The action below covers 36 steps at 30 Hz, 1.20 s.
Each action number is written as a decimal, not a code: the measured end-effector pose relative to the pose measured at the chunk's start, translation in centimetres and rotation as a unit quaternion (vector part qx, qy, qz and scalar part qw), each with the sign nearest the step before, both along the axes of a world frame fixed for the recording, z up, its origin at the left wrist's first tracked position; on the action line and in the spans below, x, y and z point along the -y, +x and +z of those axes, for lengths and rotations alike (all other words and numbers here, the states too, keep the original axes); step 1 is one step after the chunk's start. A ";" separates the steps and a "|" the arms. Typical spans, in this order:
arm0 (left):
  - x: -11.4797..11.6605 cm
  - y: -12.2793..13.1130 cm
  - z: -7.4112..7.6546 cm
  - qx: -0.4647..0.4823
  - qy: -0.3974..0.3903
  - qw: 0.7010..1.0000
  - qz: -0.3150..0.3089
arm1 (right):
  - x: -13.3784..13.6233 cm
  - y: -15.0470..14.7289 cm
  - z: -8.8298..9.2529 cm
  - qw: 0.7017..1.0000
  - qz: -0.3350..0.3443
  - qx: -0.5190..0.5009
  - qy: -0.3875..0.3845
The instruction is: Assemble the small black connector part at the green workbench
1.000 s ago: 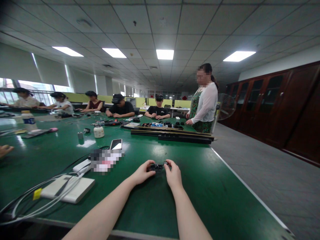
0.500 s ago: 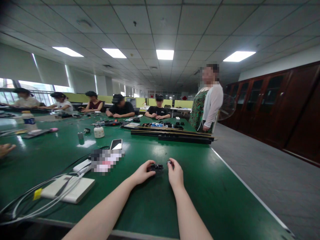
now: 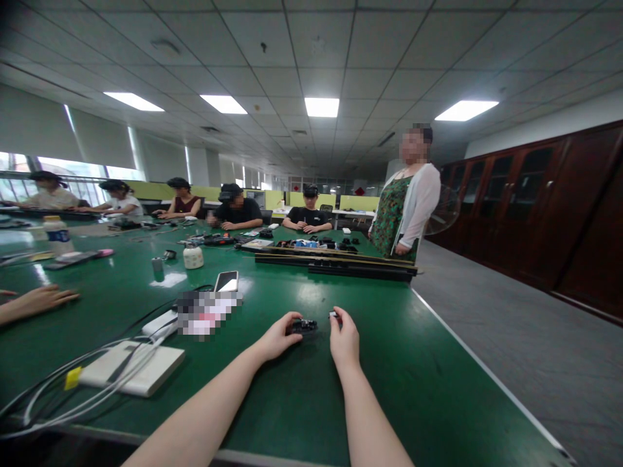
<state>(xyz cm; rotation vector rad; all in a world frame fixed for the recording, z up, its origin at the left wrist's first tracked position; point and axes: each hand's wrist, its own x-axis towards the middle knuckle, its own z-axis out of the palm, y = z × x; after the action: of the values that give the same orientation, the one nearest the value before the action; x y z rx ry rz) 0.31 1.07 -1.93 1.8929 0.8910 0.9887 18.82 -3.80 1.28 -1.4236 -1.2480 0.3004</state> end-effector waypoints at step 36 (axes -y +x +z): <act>0.8 0.0 1.3 0.021 -0.025 0.999 0.006 | 0.0 0.5 0.0 0.998 0.032 0.059 0.007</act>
<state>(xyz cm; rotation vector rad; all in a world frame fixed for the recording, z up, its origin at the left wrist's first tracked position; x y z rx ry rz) 0.31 0.25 -0.66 1.8197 0.8959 1.0018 19.34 -3.85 1.30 -1.4073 -1.3904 0.2526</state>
